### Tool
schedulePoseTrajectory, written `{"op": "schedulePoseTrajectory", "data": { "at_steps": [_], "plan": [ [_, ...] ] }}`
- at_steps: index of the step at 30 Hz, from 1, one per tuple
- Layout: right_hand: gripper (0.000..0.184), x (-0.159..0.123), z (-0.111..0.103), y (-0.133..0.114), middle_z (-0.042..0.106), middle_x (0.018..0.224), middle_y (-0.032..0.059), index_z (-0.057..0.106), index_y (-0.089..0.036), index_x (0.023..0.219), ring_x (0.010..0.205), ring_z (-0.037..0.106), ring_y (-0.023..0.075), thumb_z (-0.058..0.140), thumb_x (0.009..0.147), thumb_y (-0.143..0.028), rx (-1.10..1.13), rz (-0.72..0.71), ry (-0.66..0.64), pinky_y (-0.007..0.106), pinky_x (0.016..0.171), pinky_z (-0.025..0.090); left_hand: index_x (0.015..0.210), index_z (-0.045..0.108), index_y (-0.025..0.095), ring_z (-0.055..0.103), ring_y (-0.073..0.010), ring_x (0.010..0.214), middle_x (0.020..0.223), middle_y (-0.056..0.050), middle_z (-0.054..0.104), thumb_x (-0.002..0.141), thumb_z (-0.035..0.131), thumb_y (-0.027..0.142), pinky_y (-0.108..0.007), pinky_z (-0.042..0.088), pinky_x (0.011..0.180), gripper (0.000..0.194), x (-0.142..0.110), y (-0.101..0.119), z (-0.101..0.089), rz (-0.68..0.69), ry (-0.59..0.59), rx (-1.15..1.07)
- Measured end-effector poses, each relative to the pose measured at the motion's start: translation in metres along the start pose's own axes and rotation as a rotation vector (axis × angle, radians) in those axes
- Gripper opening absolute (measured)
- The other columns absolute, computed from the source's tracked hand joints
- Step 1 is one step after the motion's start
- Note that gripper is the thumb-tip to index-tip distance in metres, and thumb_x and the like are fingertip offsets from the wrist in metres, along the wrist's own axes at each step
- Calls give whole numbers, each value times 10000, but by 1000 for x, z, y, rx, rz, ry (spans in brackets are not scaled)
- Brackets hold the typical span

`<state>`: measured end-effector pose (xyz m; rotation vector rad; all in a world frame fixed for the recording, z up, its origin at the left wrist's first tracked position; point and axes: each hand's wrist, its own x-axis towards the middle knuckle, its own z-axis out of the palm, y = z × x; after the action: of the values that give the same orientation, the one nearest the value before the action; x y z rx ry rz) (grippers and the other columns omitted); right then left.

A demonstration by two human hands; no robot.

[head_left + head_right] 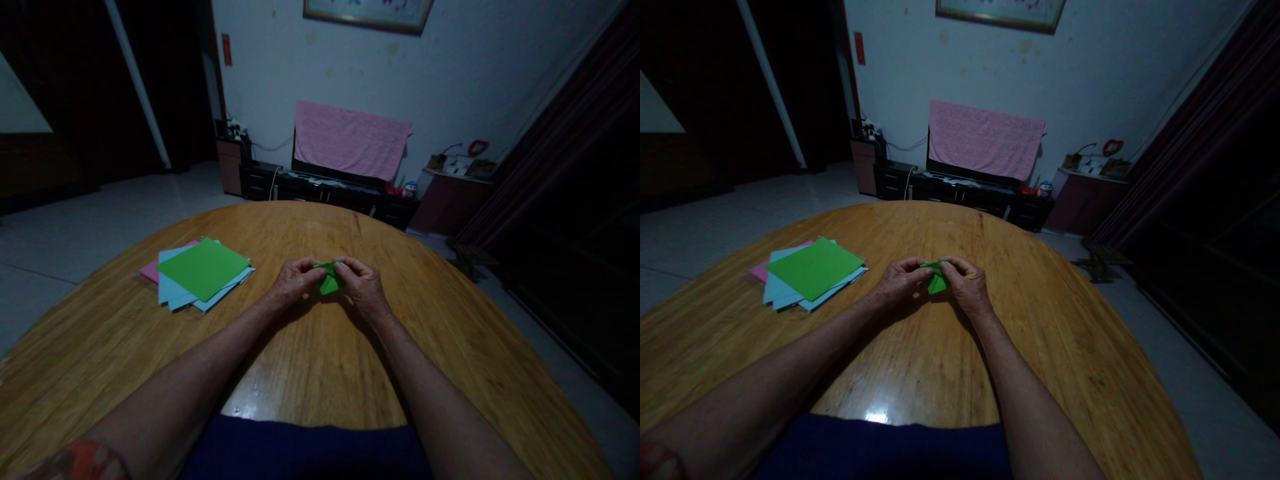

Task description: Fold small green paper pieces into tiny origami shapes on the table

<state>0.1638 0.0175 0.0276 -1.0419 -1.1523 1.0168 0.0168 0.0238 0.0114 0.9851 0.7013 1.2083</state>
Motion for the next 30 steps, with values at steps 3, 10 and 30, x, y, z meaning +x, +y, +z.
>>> {"op": "schedulePoseTrajectory", "data": {
  "at_steps": [3, 10, 30],
  "plan": [
    [276, -1, 0, -1, 669, 697, 13, 731, -175, 800, 608, 594, 144, 781, 623, -380, 6, 12, 2, 281, 558, 521, 756, 661, 157, 511, -86, 508, 617, 11, 588, 679, 767, 276, -225, 388, 498, 178, -1, 1, -1, -5, 18, 12],
    [272, 3, -4, 2, 665, 706, 7, 732, -186, 782, 622, 593, 142, 786, 604, -384, -3, -10, 15, 286, 587, 535, 748, 665, 168, 506, -72, 525, 631, 22, 575, 689, 768, 281, -216, 409, 520, 164, -1, 1, -5, -30, 26, -24],
    [298, 2, -5, 4, 666, 716, 11, 722, -174, 817, 624, 581, 141, 782, 628, -397, 47, 31, -19, 262, 598, 482, 645, 668, 147, 493, -90, 513, 576, -1, 568, 630, 785, 309, -220, 365, 501, 200, 5, 8, -10, 24, 42, 171]
  ]
}}
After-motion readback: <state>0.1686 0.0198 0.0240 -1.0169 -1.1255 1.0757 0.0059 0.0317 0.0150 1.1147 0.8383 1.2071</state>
